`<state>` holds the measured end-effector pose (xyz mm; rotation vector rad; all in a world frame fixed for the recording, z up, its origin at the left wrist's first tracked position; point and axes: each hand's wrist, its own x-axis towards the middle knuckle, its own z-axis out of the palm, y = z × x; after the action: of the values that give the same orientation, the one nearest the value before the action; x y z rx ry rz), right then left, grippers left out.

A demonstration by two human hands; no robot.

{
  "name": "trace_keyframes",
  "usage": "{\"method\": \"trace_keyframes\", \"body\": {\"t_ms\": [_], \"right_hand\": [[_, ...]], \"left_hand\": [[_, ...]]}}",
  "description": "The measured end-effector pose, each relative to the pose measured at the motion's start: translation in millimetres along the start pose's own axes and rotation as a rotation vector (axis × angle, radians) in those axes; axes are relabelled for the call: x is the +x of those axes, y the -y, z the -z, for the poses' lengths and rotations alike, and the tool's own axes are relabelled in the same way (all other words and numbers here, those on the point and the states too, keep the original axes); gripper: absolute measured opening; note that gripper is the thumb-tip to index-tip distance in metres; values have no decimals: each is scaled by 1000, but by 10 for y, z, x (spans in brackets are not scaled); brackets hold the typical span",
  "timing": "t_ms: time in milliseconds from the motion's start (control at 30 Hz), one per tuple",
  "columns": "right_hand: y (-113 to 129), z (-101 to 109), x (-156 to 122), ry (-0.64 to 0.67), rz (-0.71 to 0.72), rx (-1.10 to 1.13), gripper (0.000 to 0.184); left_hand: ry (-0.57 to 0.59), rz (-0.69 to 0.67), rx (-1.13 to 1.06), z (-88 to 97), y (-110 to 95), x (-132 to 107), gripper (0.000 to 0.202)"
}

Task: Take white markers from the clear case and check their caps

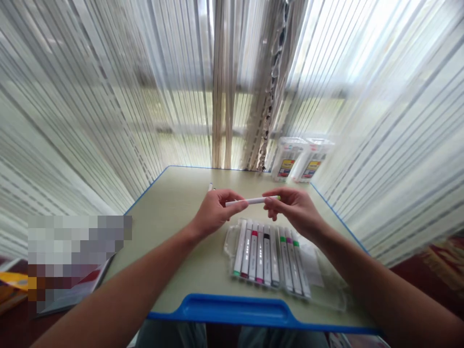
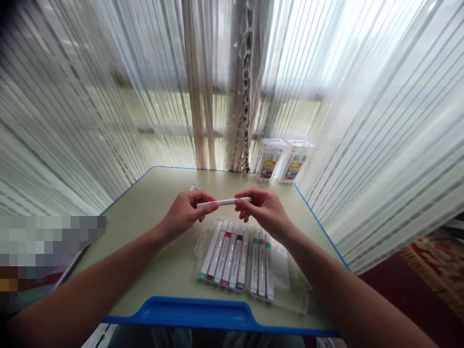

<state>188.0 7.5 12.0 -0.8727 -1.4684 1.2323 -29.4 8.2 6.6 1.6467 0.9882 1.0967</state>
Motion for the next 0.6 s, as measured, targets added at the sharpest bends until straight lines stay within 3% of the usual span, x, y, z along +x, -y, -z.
{"method": "trace_keyframes", "body": {"t_ms": [267,600], "right_hand": [[65,-75,-79,110,-6,-155,34],[73,-75,-63,124,-10,-214,37]], "left_hand": [[79,-36,12,-120,-69,-78,26],[88,-40,-3,-165,-66,-89,22]]}}
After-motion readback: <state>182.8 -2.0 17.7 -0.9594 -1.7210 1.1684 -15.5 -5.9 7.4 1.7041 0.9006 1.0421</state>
